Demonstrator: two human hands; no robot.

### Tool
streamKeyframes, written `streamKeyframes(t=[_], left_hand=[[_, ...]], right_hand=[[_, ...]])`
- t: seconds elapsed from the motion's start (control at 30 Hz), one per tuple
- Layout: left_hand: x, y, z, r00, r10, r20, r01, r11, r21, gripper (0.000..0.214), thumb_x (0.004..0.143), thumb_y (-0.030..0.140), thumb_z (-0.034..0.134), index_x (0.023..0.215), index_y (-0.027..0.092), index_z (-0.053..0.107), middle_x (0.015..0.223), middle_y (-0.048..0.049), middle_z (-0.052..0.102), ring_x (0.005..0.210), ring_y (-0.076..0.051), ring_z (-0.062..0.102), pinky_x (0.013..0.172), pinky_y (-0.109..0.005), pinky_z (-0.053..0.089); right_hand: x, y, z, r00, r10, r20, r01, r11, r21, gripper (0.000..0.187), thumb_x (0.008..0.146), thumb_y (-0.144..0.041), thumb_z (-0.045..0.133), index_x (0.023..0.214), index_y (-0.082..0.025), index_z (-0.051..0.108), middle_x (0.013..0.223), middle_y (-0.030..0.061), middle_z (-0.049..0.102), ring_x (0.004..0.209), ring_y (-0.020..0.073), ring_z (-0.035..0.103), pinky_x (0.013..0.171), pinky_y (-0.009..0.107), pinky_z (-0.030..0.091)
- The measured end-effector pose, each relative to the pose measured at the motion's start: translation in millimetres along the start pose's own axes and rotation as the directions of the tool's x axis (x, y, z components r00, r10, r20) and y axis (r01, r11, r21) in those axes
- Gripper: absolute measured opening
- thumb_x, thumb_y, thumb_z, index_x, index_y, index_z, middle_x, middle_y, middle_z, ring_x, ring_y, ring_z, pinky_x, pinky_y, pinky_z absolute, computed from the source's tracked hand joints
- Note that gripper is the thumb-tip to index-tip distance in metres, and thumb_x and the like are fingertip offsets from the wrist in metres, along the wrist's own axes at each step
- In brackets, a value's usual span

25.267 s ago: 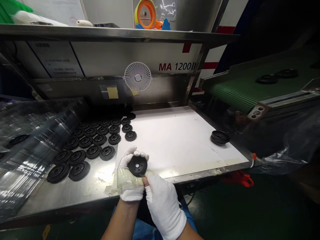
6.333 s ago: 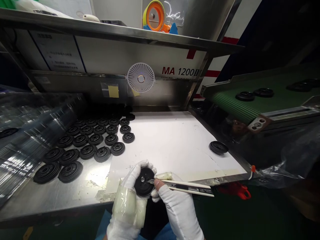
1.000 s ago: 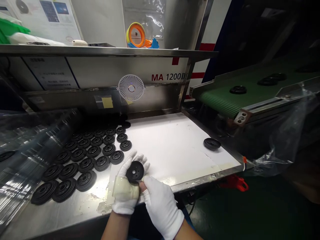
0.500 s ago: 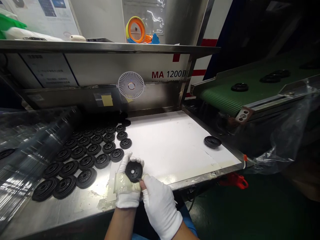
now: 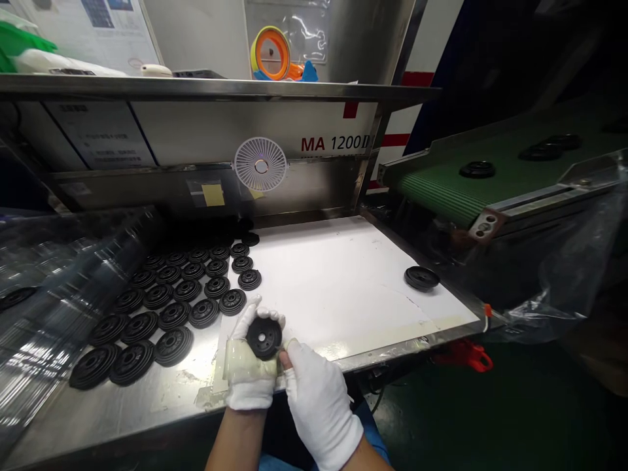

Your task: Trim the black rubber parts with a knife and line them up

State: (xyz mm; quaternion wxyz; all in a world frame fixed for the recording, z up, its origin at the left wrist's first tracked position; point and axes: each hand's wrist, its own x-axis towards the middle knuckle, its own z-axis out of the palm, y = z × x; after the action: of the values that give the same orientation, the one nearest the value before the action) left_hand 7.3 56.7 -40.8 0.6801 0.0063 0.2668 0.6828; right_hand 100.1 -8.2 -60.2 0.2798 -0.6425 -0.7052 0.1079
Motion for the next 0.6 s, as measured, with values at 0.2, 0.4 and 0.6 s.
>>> streamKeyframes(t=[0.2,0.4,0.6], left_hand=[[-4.7,0.9,-0.3,0.995,0.062,0.072,-0.067,0.995,0.072,0.025,0.077,0.013,0.058,0.101,0.015,0.064,0.086,-0.0064,0.065,0.084,-0.018,0.063,0.084,-0.04,0.052],[-5.9,2.0,-3.6,0.992,-0.058,0.108,0.045,0.992,0.118,0.025,0.076,0.018,0.059,0.1,0.015,0.065,0.075,-0.0055,0.063,0.075,-0.018,0.063,0.078,-0.04,0.054],[3.7,-1.1,-1.2,0.999,0.032,0.019,-0.032,0.999,-0.012,0.013,0.078,0.014,0.058,0.09,0.015,0.065,0.066,0.0007,0.058,0.066,-0.011,0.059,0.08,-0.036,0.053]], right_hand=[[-0.7,-4.4,-0.6,0.999,-0.04,-0.015,0.04,0.999,0.015,0.022,0.094,-0.028,0.039,0.076,-0.023,0.051,0.069,-0.0015,0.061,0.06,0.0143,0.053,0.055,0.028,0.023],[3.3,7.3,-8.1,1.0,-0.011,-0.014,0.011,0.999,-0.048,0.02,0.094,-0.029,0.039,0.086,-0.024,0.056,0.071,-0.0009,0.062,0.063,0.0151,0.056,0.056,0.027,0.025],[-2.2,-4.3,-0.3,1.0,0.006,0.0,-0.006,1.0,-0.008,0.021,0.093,-0.029,0.038,0.077,-0.024,0.051,0.068,-0.002,0.06,0.059,0.0149,0.054,0.054,0.028,0.023]])
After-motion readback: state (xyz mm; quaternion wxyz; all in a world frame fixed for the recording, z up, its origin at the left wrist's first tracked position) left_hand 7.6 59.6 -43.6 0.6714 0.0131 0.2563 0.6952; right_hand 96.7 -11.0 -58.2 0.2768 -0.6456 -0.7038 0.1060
